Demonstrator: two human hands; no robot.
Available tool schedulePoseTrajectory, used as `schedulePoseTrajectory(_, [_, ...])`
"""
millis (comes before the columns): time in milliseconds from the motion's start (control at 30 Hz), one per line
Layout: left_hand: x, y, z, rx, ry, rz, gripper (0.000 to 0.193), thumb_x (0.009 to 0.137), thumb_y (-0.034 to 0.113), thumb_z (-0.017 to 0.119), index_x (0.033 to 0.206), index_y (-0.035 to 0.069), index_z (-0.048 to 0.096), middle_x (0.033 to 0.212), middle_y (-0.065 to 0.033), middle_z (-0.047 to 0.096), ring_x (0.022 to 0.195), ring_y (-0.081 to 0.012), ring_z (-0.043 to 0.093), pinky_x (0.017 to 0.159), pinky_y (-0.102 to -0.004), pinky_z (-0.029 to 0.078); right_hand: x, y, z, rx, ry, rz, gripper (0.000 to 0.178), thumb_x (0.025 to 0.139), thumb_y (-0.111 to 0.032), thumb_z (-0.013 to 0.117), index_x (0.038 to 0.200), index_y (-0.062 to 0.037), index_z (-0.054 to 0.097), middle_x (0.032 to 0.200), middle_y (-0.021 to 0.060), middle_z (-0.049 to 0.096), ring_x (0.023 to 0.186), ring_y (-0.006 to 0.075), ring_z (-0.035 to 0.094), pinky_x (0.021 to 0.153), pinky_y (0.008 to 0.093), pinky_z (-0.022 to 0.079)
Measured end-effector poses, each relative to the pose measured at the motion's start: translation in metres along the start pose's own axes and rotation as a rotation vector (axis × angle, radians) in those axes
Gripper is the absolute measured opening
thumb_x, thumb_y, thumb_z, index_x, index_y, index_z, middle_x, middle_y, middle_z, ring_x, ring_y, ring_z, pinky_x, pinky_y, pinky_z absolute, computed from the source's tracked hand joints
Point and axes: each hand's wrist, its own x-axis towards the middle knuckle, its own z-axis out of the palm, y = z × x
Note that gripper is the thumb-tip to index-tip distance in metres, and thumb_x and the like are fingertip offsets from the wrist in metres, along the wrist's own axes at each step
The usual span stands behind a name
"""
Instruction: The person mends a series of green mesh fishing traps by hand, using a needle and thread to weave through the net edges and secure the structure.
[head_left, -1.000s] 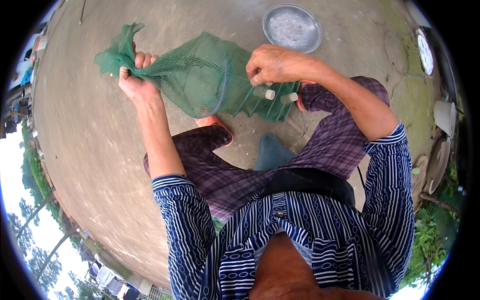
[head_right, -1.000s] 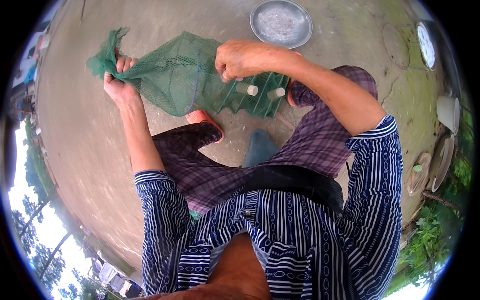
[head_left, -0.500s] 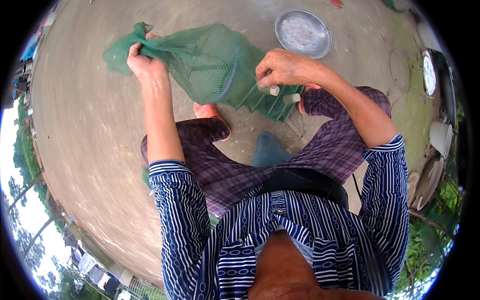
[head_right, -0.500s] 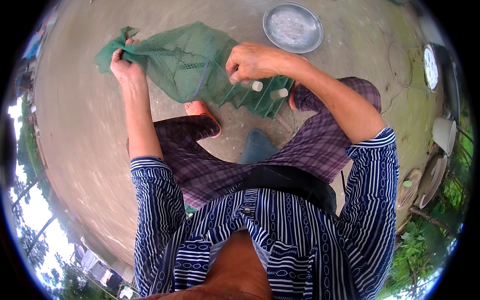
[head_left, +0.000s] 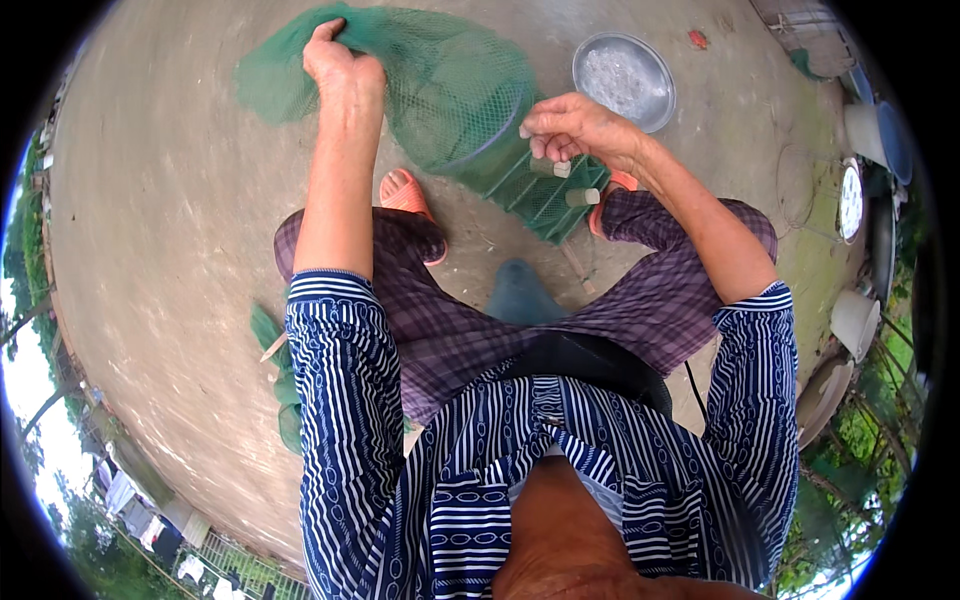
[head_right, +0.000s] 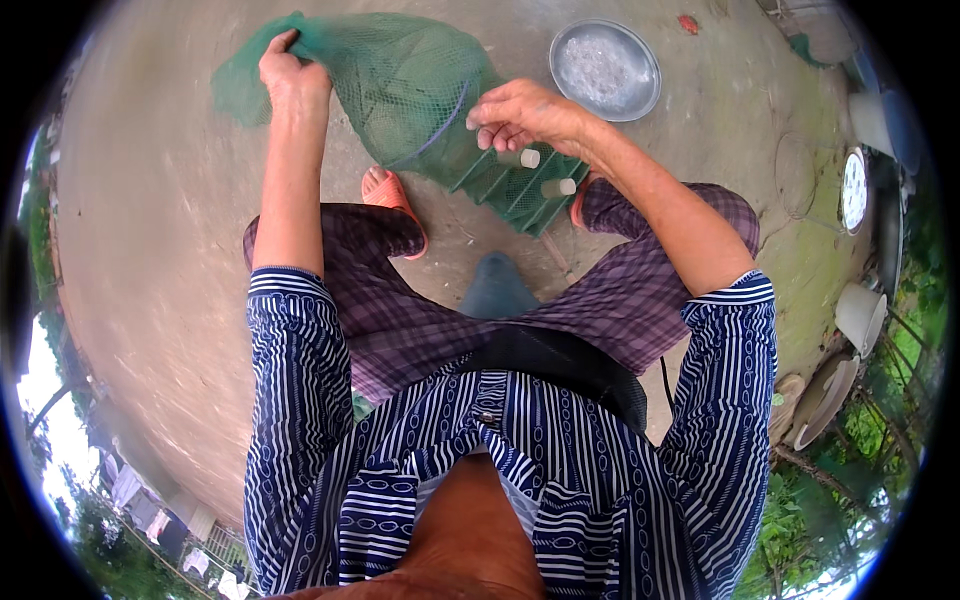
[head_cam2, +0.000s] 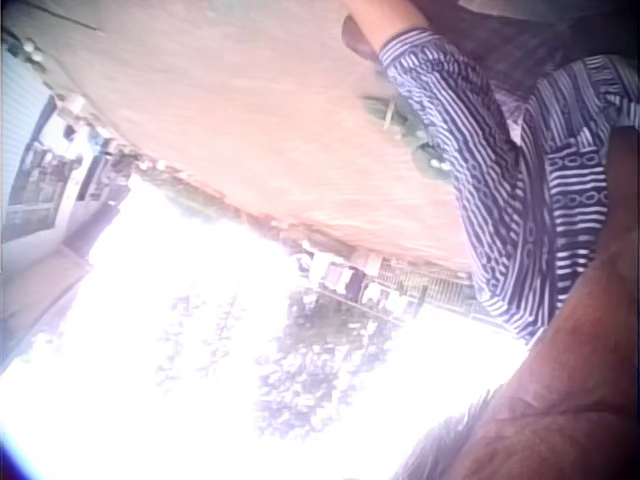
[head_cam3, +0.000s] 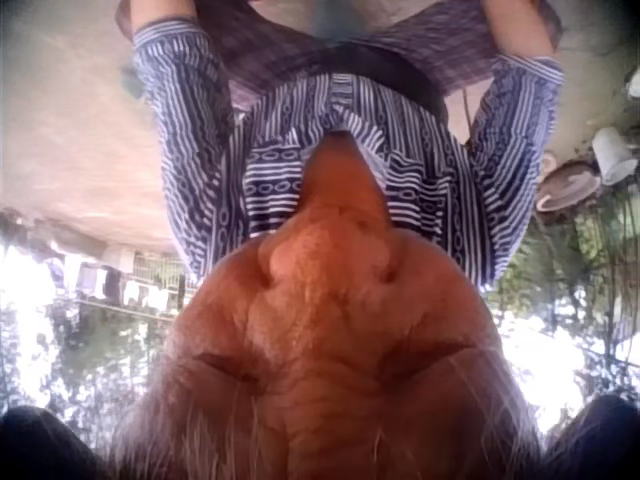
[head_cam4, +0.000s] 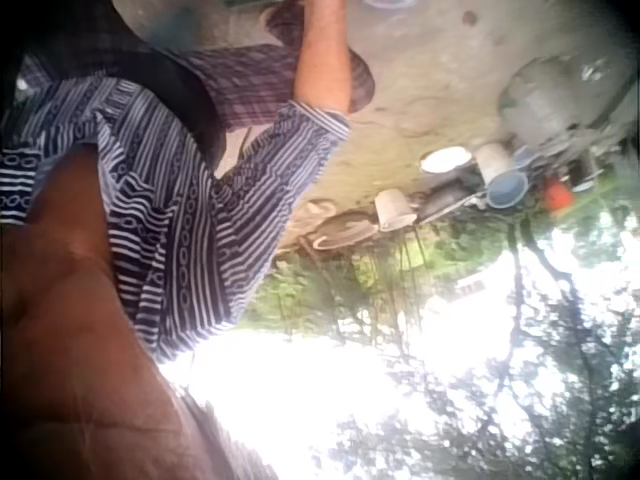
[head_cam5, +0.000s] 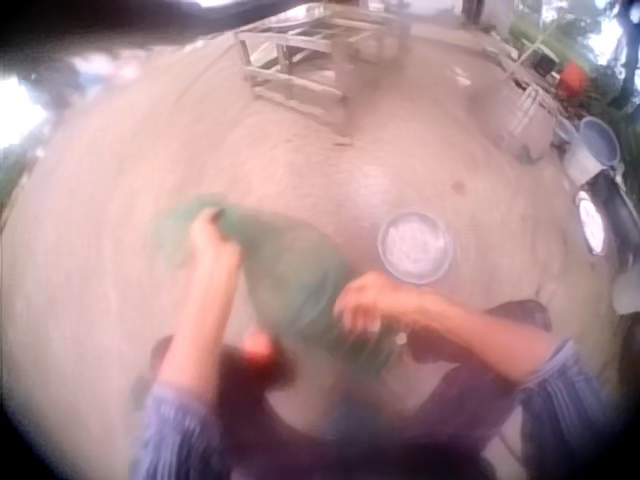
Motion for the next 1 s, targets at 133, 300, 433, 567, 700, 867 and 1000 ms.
schedulePoseTrajectory(133, [0.008, -0.003, -0.006, 0.076, 0.006, -0.034, 0.03, 0.077, 0.012, 0.048, 0.104, 0.0, 0.046, 0.111, -0.0128, 0.048, 0.1, -0.0282, 0.045, 0.093, -0.045, 0.033, 0.006, 0.001, 0.005, 0.089, 0.078, 0.008, 0.031, 0.083, -0.032, 0.058, 0.087, -0.0019, 0.059, 0.067, 0.0027, 0.058, 0.057, 0.0055, 0.053, 0.053, 0.0164, 0.043])
schedulePoseTrajectory(300, [0.004, -0.015, 0.008, 0.097, 0.113, -0.006, 0.031, 0.074, 0.016, 0.051, 0.1, 0.0, 0.05, 0.111, -0.0131, 0.049, 0.101, -0.0273, 0.044, 0.094, -0.0423, 0.032, 0.003, 0.0, 0.004, 0.108, 0.098, -0.015, 0.028, 0.083, -0.031, 0.059, 0.083, -0.0029, 0.058, 0.067, 0.0019, 0.058, 0.056, 0.0053, 0.053, 0.053, 0.016, 0.043])
schedulePoseTrajectory(433, [-0.005, -0.016, 0.01, 0.008, -0.064, -0.096, 0.03, 0.072, 0.015, 0.053, 0.098, -0.001, 0.052, 0.109, -0.014, 0.049, 0.098, -0.0268, 0.045, 0.089, -0.0404, 0.036, 0.003, -0.004, 0.003, 0.124, 0.18, -0.045, 0.023, 0.083, -0.026, 0.059, 0.078, -0.0036, 0.056, 0.067, 0.0017, 0.056, 0.054, 0.0058, 0.049, 0.051, 0.0169, 0.041])
schedulePoseTrajectory(567, [-0.018, -0.019, 0.026, 0.085, 0.053, 0.017, 0.038, 0.071, 0.014, 0.055, 0.104, -0.003, 0.051, 0.111, -0.0153, 0.049, 0.1, -0.0259, 0.045, 0.09, -0.038, 0.036, 0.006, 0.003, -0.009, 0.151, 0.229, -0.114, 0.019, 0.083, -0.021, 0.056, 0.075, -0.0043, 0.054, 0.064, 0.0012, 0.052, 0.05, 0.006, 0.041, 0.047, 0.0186, 0.035])
schedulePoseTrajectory(700, [-0.004, -0.016, 0.017, 0.043, 0.049, 0.034, 0.023, 0.07, 0.011, 0.055, 0.09, 0.0, 0.054, 0.099, -0.0122, 0.052, 0.093, -0.0244, 0.047, 0.083, -0.0383, 0.038, 0.004, -0.002, -0.019, 0.311, 0.146, -0.171, 0.016, 0.083, -0.018, 0.053, 0.073, -0.0051, 0.051, 0.06, 0.0002, 0.045, 0.047, 0.0058, 0.033, 0.044, 0.0201, 0.027])
schedulePoseTrajectory(867, [0.018, -0.012, -0.008, 0.248, -0.057, -0.078, 0.009, 0.066, 0.009, 0.057, 0.074, 0.005, 0.052, 0.079, -0.0081, 0.051, 0.08, -0.0239, 0.049, 0.076, -0.0399, 0.038, 0.003, -0.011, -0.022, 0.39, 0.117, -0.176, 0.017, 0.082, -0.019, 0.052, 0.069, -0.0069, 0.049, 0.059, -0.0003, 0.045, 0.046, 0.0058, 0.03, 0.043, 0.0209, 0.023])
schedulePoseTrajectory(1000, [-0.024, -0.008, 0.003, 0.973, -0.191, -0.196, 0.036, 0.076, 0.032, 0.059, 0.095, 0.001, 0.055, 0.095, -0.01, 0.058, 0.087, -0.0194, 0.055, 0.073, -0.0364, 0.046, -0.004, -0.012, -0.034, 0.474, 0.136, -0.187, 0.017, 0.082, -0.018, 0.052, 0.068, -0.008, 0.048, 0.059, -0.0009, 0.044, 0.046, 0.0049, 0.029, 0.042, 0.0197, 0.022])
